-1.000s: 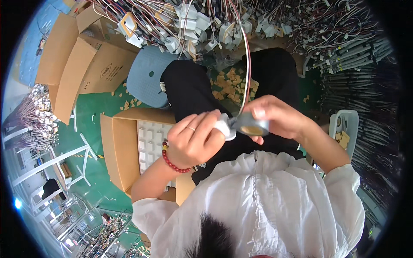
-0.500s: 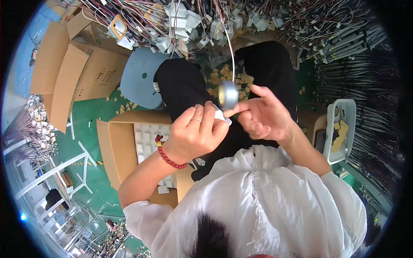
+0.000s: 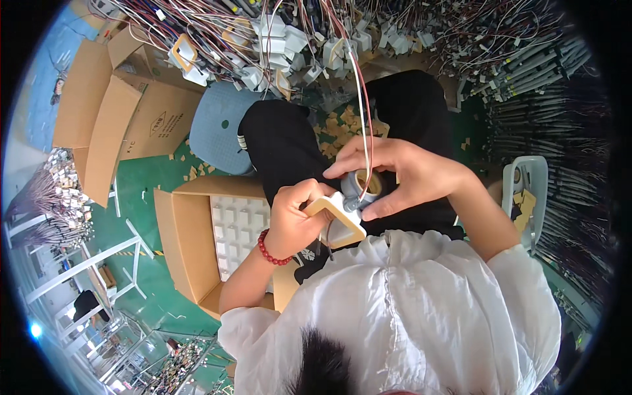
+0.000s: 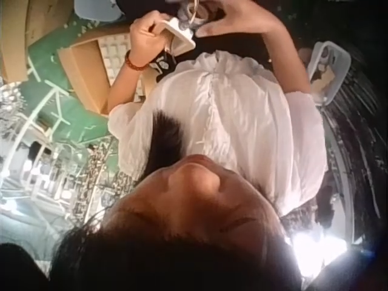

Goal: Manually assembling and taping electronic cable components in a factory workspace.

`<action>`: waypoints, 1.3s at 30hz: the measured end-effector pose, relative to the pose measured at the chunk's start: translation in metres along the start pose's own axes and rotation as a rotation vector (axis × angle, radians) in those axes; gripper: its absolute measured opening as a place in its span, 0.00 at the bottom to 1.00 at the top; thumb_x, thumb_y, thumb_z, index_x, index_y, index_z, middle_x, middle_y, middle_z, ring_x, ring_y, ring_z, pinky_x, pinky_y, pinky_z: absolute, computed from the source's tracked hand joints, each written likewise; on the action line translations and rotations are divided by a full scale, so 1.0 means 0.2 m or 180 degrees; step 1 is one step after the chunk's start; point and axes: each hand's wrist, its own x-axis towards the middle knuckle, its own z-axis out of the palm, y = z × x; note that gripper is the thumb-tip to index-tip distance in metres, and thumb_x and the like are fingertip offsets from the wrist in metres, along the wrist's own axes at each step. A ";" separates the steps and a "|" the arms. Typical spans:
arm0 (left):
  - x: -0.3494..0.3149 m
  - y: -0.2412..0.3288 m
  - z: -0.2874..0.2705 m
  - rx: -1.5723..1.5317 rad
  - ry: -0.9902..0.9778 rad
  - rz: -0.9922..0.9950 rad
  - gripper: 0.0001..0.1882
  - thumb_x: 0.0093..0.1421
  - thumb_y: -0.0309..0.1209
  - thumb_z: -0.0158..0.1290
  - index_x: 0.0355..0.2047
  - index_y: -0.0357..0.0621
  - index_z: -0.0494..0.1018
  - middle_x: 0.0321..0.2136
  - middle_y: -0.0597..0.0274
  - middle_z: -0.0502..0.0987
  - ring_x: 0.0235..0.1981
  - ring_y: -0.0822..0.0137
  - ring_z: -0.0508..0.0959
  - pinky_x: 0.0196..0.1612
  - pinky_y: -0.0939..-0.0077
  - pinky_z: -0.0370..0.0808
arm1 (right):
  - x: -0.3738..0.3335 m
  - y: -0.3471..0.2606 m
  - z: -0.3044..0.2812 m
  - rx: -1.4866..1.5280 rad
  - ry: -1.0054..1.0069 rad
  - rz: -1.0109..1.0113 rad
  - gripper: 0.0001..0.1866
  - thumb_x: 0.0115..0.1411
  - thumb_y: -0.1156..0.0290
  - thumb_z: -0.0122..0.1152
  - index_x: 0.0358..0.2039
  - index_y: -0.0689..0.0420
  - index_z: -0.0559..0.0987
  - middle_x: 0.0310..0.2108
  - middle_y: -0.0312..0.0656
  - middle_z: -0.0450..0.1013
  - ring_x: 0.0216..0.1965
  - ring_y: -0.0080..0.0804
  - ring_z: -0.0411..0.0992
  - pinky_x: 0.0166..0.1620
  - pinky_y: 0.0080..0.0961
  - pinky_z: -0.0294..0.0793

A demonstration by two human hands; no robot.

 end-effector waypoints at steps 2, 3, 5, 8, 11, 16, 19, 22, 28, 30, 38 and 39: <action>-0.02 -0.03 -0.01 -0.0179 0.0041 -0.0112 0.13 0.48 0.14 0.57 0.19 0.38 0.62 0.25 0.59 0.78 0.25 0.79 0.74 0.29 0.84 0.71 | 0.03 -0.07 -0.04 -0.0028 -0.0172 0.0369 0.30 0.43 0.66 0.73 0.48 0.61 0.74 0.41 0.43 0.70 0.43 0.35 0.69 0.48 0.29 0.69; -0.04 -0.05 -0.01 -0.0624 0.0114 -0.0402 0.14 0.49 0.14 0.56 0.20 0.39 0.62 0.24 0.62 0.77 0.26 0.80 0.73 0.31 0.84 0.70 | 0.04 -0.10 -0.05 -0.0062 -0.0340 0.0761 0.29 0.43 0.66 0.73 0.47 0.62 0.75 0.40 0.43 0.70 0.41 0.34 0.70 0.46 0.28 0.70; -0.06 -0.05 0.01 -0.1211 0.0222 -0.0757 0.15 0.52 0.14 0.55 0.20 0.42 0.60 0.21 0.70 0.72 0.27 0.83 0.69 0.32 0.85 0.68 | -0.02 -0.09 -0.04 0.0463 -0.0271 0.0972 0.27 0.45 0.66 0.73 0.43 0.65 0.76 0.34 0.40 0.72 0.33 0.28 0.71 0.37 0.23 0.72; -0.09 -0.06 -0.01 -0.0956 0.0172 -0.1108 0.15 0.52 0.15 0.56 0.20 0.42 0.61 0.22 0.69 0.72 0.27 0.84 0.69 0.30 0.85 0.68 | -0.05 -0.09 -0.02 0.1681 -0.0255 0.1825 0.22 0.47 0.66 0.70 0.39 0.66 0.77 0.27 0.38 0.74 0.24 0.22 0.71 0.30 0.19 0.73; -0.07 0.04 0.04 0.0511 0.0313 -0.0742 0.11 0.53 0.16 0.54 0.29 0.41 0.62 0.22 0.66 0.72 0.25 0.80 0.71 0.27 0.83 0.69 | -0.07 -0.08 0.04 0.2712 0.0248 0.2256 0.31 0.57 0.46 0.52 0.39 0.68 0.76 0.26 0.44 0.76 0.18 0.26 0.72 0.26 0.21 0.74; -0.11 0.02 0.05 0.1271 0.0609 0.0280 0.14 0.51 0.19 0.59 0.33 0.40 0.64 0.18 0.60 0.73 0.17 0.67 0.77 0.19 0.74 0.71 | -0.07 -0.09 0.13 0.3833 0.0975 0.1955 0.35 0.61 0.41 0.40 0.34 0.67 0.75 0.25 0.47 0.75 0.19 0.31 0.72 0.26 0.26 0.75; -0.13 0.00 0.07 0.0215 0.0388 -0.0345 0.14 0.54 0.17 0.56 0.37 0.39 0.64 0.26 0.63 0.75 0.24 0.76 0.76 0.26 0.81 0.72 | -0.16 0.12 0.14 0.1599 0.1183 0.1004 0.12 0.53 0.69 0.64 0.36 0.61 0.75 0.42 0.39 0.70 0.41 0.24 0.70 0.44 0.22 0.70; -0.12 0.04 0.07 -0.0261 0.0378 -0.0614 0.14 0.54 0.16 0.55 0.39 0.38 0.66 0.32 0.63 0.75 0.34 0.77 0.76 0.36 0.82 0.72 | -0.03 0.08 0.07 0.2167 0.0086 0.0761 0.35 0.49 0.74 0.67 0.57 0.56 0.65 0.60 0.37 0.56 0.56 0.28 0.59 0.52 0.28 0.66; -0.12 0.04 0.06 -0.0587 0.0103 -0.1078 0.12 0.55 0.17 0.53 0.40 0.37 0.73 0.36 0.65 0.77 0.37 0.78 0.75 0.42 0.82 0.72 | 0.04 0.04 -0.05 0.0303 -0.0755 0.0964 0.21 0.46 0.68 0.70 0.43 0.57 0.79 0.30 0.30 0.74 0.27 0.19 0.66 0.29 0.18 0.64; -0.12 0.06 0.06 -0.0324 0.0179 -0.1033 0.10 0.56 0.17 0.53 0.39 0.37 0.74 0.33 0.64 0.78 0.35 0.77 0.76 0.39 0.81 0.73 | 0.01 0.03 -0.04 0.0983 -0.0718 0.1604 0.20 0.47 0.66 0.69 0.39 0.63 0.79 0.24 0.35 0.74 0.22 0.19 0.68 0.24 0.17 0.66; -0.10 0.04 0.08 0.0706 0.0350 -0.0391 0.11 0.54 0.16 0.53 0.38 0.36 0.75 0.31 0.57 0.79 0.30 0.71 0.79 0.34 0.80 0.74 | -0.10 0.13 0.00 0.0971 0.0786 0.1542 0.24 0.57 0.48 0.55 0.33 0.61 0.75 0.31 0.42 0.74 0.30 0.26 0.73 0.37 0.23 0.74; -0.09 0.03 0.09 0.0226 0.0276 -0.0708 0.11 0.54 0.17 0.53 0.39 0.35 0.74 0.32 0.60 0.79 0.32 0.74 0.78 0.35 0.81 0.74 | -0.10 0.19 0.01 0.0885 0.0713 0.1120 0.24 0.52 0.53 0.63 0.40 0.61 0.73 0.45 0.41 0.68 0.45 0.29 0.69 0.49 0.29 0.70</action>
